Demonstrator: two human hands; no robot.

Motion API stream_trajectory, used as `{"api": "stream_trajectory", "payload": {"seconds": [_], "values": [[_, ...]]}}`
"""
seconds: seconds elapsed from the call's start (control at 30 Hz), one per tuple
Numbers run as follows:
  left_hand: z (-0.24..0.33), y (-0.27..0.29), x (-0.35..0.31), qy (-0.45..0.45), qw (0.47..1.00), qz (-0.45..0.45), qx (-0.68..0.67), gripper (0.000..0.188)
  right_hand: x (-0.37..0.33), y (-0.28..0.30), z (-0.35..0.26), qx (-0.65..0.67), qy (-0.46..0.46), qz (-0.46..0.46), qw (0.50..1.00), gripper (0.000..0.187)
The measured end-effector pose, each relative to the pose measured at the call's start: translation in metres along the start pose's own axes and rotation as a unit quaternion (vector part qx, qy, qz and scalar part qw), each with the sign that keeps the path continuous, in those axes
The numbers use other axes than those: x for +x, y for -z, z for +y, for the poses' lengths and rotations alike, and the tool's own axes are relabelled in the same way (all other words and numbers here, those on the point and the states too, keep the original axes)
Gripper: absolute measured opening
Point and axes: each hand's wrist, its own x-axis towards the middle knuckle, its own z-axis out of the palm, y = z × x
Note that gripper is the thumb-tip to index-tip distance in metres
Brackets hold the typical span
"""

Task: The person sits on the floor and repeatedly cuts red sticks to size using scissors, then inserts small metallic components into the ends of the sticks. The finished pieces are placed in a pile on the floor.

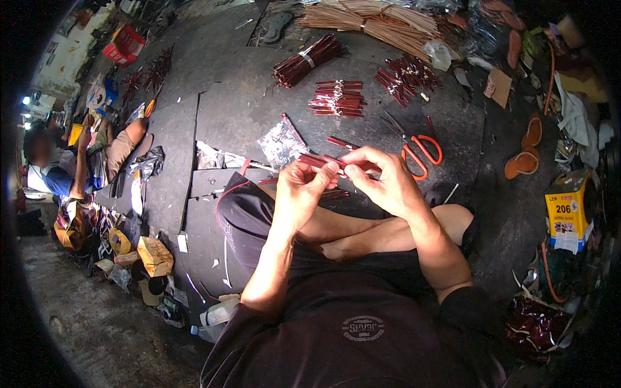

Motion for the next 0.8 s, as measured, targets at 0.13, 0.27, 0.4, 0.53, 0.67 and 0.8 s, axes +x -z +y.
{"api": "stream_trajectory", "payload": {"seconds": [0.13, 0.27, 0.4, 0.53, 0.67, 0.8], "values": [[-0.009, -0.004, -0.004, -0.016, 0.999, 0.003, 0.036, 0.017, -0.003, 0.000, -0.004, -0.075, 0.019, -0.033, 0.996, 0.008], [-0.009, -0.004, -0.004, -0.037, 0.999, 0.000, 0.007, 0.020, 0.000, 0.000, -0.002, 0.088, -0.049, -0.044, 0.994, 0.008], [0.007, -0.002, 0.004, -0.028, 0.999, 0.010, -0.040, 0.026, 0.002, -0.005, -0.006, -0.174, 0.162, 0.080, 0.968, 0.017], [0.006, 0.000, 0.001, -0.021, 0.997, 0.011, -0.074, 0.030, 0.002, -0.004, -0.017, -0.165, 0.153, 0.077, 0.971, 0.027], [0.003, -0.001, -0.003, -0.082, 0.996, 0.019, -0.032, 0.031, 0.000, 0.007, -0.004, -0.046, 0.030, -0.001, 0.998, 0.020], [-0.002, 0.009, 0.003, -0.105, 0.993, 0.036, -0.038, 0.030, 0.001, 0.019, 0.004, 0.098, -0.089, -0.025, 0.991, 0.018]]}}
